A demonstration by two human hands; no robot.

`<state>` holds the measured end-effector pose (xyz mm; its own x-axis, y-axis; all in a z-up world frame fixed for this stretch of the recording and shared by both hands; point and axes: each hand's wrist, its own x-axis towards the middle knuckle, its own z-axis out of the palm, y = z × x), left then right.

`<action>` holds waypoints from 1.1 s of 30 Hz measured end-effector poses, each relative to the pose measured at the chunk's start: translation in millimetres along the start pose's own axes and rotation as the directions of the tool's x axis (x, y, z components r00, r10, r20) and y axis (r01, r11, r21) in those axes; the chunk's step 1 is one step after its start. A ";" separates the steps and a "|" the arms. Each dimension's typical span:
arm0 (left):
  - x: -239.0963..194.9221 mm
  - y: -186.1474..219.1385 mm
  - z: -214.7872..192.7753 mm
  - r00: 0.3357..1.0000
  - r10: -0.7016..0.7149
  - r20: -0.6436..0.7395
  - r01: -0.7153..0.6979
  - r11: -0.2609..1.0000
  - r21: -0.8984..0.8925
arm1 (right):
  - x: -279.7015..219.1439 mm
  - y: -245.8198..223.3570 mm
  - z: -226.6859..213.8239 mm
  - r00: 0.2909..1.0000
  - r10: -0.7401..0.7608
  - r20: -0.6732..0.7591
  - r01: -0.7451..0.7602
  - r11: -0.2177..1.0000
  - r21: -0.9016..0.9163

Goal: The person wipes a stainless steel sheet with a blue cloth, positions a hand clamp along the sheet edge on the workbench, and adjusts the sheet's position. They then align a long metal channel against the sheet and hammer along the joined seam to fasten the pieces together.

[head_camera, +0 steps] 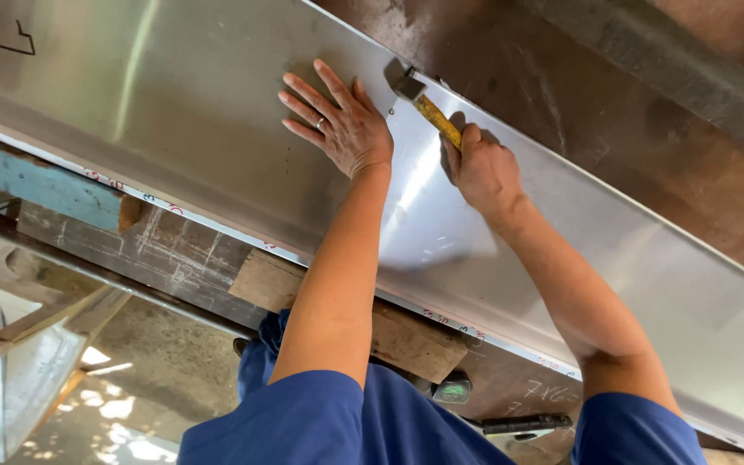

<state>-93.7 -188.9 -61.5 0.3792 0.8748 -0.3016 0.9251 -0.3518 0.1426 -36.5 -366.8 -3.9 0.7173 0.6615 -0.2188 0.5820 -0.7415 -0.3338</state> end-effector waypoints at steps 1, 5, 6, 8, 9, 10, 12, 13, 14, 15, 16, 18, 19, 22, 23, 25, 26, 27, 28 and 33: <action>0.5 -0.2 1.9 1.000 -0.002 0.009 0.002 1.000 0.004 | 0.1 2.3 0.5 1.000 0.004 0.010 -0.004 1.000 0.000; 6.4 -45.5 18.0 0.952 0.272 -0.143 -0.287 0.953 -0.096 | -1.7 1.3 4.7 1.000 0.019 0.021 -0.018 1.000 -0.025; 12.0 -60.4 25.6 0.842 0.473 -0.259 -0.519 0.841 -0.153 | 1.1 2.6 3.7 0.999 0.038 0.027 -0.037 0.999 -0.030; 13.9 -55.5 -50.8 0.885 0.465 0.021 -0.454 0.872 -0.183 | -4.0 0.0 4.1 0.999 0.041 0.008 -0.041 0.999 -0.034; 16.6 -53.0 -88.8 0.868 0.408 0.284 -0.367 0.911 -0.188 | -2.5 -0.6 3.6 1.000 0.016 -0.013 -0.017 0.999 -0.041; 19.0 -51.3 -85.0 0.867 0.407 0.287 -0.364 0.911 -0.193 | -9.0 -0.2 4.9 1.000 0.016 -0.008 -0.016 0.999 -0.046; 40.1 -35.9 -81.0 0.859 0.376 0.346 -0.337 0.926 -0.171 | -4.4 2.1 6.9 0.999 -0.024 -0.035 0.022 0.999 -0.042; 43.1 -33.5 -80.1 0.858 0.378 0.348 -0.336 0.925 -0.176 | -0.9 5.5 6.8 0.999 -0.023 -0.033 0.021 0.999 -0.048; 46.2 -30.7 -77.8 0.864 0.371 0.340 -0.332 0.928 -0.168 | 2.9 10.0 7.7 0.993 -0.083 -0.081 0.079 0.996 -0.046; 42.2 -36.0 -74.5 0.868 0.353 0.348 -0.321 0.935 -0.149 | -3.3 11.3 12.4 0.984 -0.137 -0.112 0.133 0.990 -0.034; 34.0 -38.5 -75.0 0.865 0.343 0.366 -0.312 0.939 -0.142 | -15.9 4.3 5.8 0.987 -0.130 -0.093 0.128 0.991 -0.027; 43.7 -26.2 -82.8 0.861 0.290 0.418 -0.263 0.957 -0.123 | -8.2 -6.7 -11.0 0.985 -0.094 -0.143 0.098 0.995 0.025; 44.7 -24.4 -84.7 0.858 0.295 0.421 -0.268 0.955 -0.123 | -7.8 -9.0 -16.8 0.986 -0.087 -0.144 0.092 0.995 0.025; 43.3 -24.1 -81.6 0.857 0.262 0.445 -0.237 0.965 -0.111 | -9.7 -15.4 -27.0 0.976 -0.037 -0.217 0.055 0.995 0.077; 44.5 -24.3 -78.4 0.860 0.272 0.431 -0.249 0.962 -0.110 | -9.9 -19.1 -27.5 0.973 -0.045 -0.228 0.072 0.991 0.112; 45.0 -23.3 -81.1 0.866 0.285 0.412 -0.262 0.958 -0.114 | -7.3 -15.5 -17.5 0.968 -0.058 -0.246 0.095 0.985 0.142; 44.8 -21.9 -86.4 0.862 0.271 0.428 -0.245 0.963 -0.114 | -3.8 -7.7 -6.6 0.975 -0.101 -0.200 0.109 0.993 0.032; 42.2 -22.2 -90.9 0.855 0.255 0.452 -0.230 0.967 -0.110 | -4.0 -0.4 5.0 0.981 -0.132 -0.144 0.122 0.990 -0.074; 44.0 -21.4 -86.5 0.854 0.256 0.453 -0.231 0.967 -0.110 | -3.1 -6.4 -2.3 0.981 -0.130 -0.144 0.120 0.990 -0.075; 45.2 -26.1 -74.2 0.861 0.284 0.423 -0.257 0.959 -0.121 | -12.6 -22.9 -8.5 0.988 -0.047 -0.150 0.056 0.997 0.055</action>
<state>-102.1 -115.5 -9.0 0.5969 0.5122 -0.6176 0.7873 -0.5221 0.3279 -55.6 -359.1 14.3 0.7385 0.6713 -0.0625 0.5994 -0.6962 -0.3950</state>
